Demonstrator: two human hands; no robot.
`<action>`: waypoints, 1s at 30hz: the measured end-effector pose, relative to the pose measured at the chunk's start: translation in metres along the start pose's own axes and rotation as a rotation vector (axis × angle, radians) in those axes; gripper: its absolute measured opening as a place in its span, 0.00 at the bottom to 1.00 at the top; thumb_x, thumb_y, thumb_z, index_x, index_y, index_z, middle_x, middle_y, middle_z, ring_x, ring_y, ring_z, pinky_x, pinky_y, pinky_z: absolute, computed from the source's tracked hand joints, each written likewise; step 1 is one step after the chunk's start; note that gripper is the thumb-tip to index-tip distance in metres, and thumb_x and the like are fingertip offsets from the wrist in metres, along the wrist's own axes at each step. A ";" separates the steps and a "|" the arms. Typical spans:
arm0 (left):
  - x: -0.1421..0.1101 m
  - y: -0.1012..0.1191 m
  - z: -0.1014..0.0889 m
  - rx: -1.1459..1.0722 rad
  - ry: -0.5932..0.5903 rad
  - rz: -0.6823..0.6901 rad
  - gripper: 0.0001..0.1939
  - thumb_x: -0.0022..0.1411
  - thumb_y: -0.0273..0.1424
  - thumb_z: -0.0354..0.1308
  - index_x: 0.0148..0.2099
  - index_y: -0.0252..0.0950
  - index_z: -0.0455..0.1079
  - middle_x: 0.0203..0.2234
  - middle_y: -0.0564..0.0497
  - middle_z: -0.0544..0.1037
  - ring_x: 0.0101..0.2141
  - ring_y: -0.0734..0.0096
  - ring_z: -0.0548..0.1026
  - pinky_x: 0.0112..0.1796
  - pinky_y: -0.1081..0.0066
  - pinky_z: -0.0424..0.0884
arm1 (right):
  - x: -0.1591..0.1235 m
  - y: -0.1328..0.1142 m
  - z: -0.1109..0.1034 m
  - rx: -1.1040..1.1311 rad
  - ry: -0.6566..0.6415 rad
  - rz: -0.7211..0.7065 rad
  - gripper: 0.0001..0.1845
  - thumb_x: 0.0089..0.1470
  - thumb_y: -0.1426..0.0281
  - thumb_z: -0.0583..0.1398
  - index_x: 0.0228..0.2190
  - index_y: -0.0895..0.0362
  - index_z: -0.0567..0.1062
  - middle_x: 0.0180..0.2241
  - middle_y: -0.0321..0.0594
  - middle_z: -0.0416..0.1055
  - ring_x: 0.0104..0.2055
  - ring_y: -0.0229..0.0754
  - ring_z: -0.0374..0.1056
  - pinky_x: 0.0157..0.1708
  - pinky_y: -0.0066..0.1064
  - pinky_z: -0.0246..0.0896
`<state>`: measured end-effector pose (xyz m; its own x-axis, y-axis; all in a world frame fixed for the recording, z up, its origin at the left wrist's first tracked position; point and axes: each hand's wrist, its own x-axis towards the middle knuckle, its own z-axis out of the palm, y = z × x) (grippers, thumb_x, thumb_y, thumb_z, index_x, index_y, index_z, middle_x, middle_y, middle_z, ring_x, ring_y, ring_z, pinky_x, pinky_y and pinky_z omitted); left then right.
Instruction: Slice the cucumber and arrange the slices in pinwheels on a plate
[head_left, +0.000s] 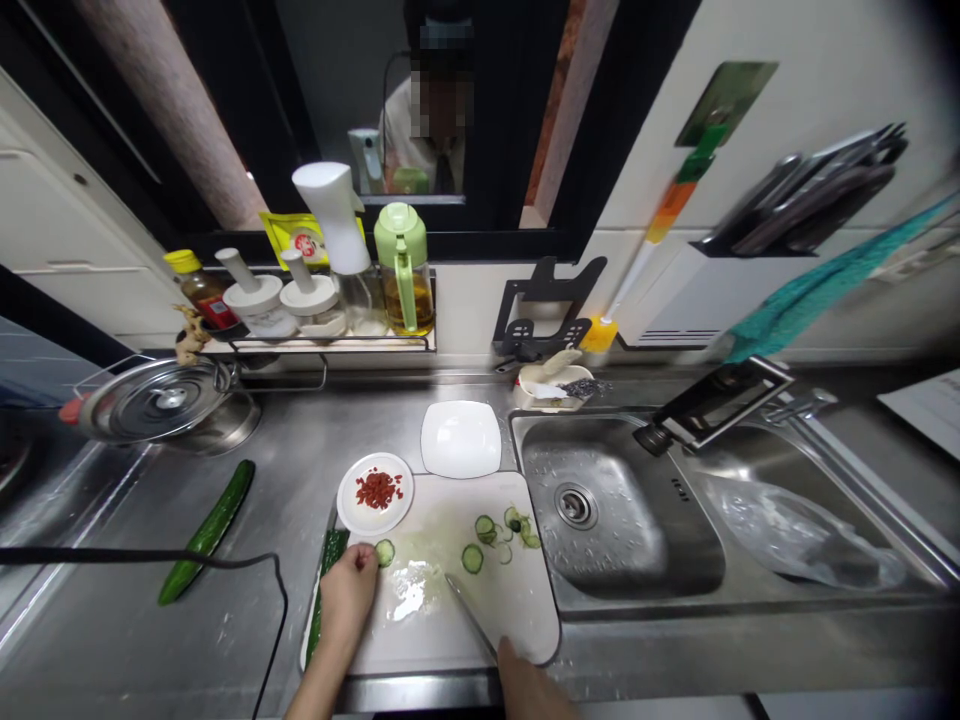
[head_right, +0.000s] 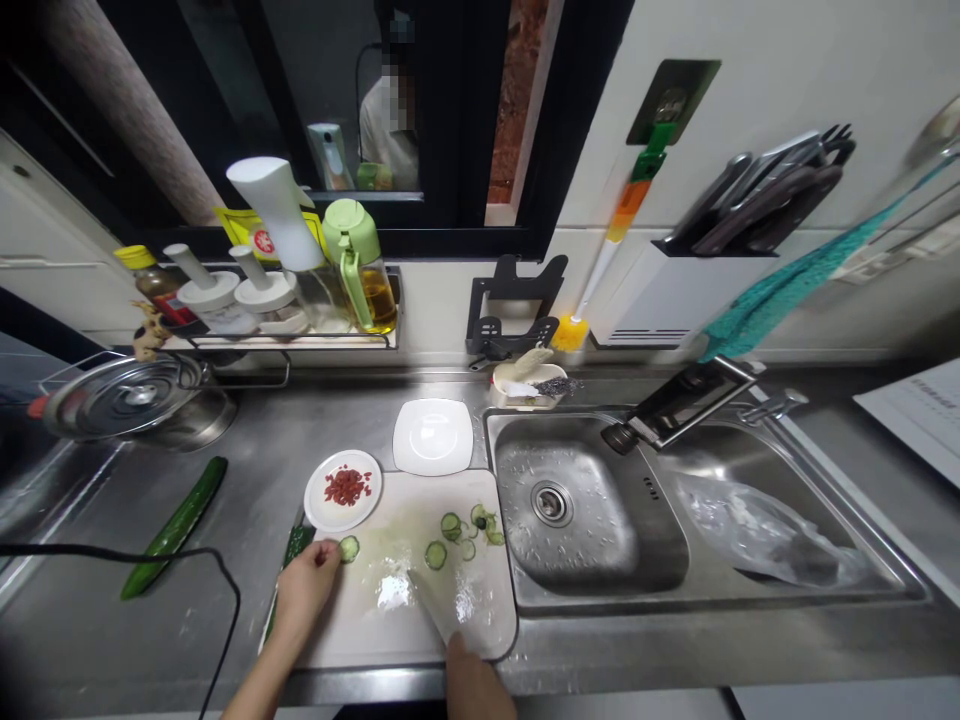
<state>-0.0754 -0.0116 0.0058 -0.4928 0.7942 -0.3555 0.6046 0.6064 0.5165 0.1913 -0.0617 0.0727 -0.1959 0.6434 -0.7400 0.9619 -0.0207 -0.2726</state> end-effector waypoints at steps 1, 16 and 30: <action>0.000 0.000 0.000 0.012 0.002 0.003 0.10 0.58 0.34 0.50 0.33 0.40 0.72 0.28 0.51 0.80 0.31 0.67 0.76 0.33 0.75 0.62 | 0.001 0.000 0.001 -0.001 0.002 0.005 0.36 0.44 0.85 0.47 0.57 0.60 0.60 0.45 0.54 0.71 0.48 0.48 0.68 0.43 0.37 0.62; -0.012 0.027 0.011 -0.056 0.034 0.155 0.08 0.56 0.33 0.52 0.35 0.39 0.71 0.28 0.51 0.78 0.30 0.70 0.74 0.33 0.75 0.63 | 0.009 -0.001 0.000 -0.009 -0.056 0.016 0.37 0.43 0.87 0.48 0.57 0.62 0.59 0.45 0.55 0.72 0.48 0.49 0.68 0.44 0.37 0.62; -0.015 0.103 0.061 0.041 -0.433 0.462 0.09 0.45 0.20 0.56 0.30 0.37 0.71 0.26 0.55 0.70 0.29 0.76 0.67 0.31 0.77 0.57 | 0.009 0.000 0.004 -0.026 -0.033 0.001 0.34 0.45 0.87 0.45 0.55 0.64 0.62 0.42 0.55 0.73 0.45 0.51 0.70 0.41 0.39 0.65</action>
<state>0.0322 0.0413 0.0164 0.1173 0.9133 -0.3901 0.7218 0.1914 0.6651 0.1888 -0.0593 0.0632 -0.2002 0.6177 -0.7605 0.9667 -0.0018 -0.2560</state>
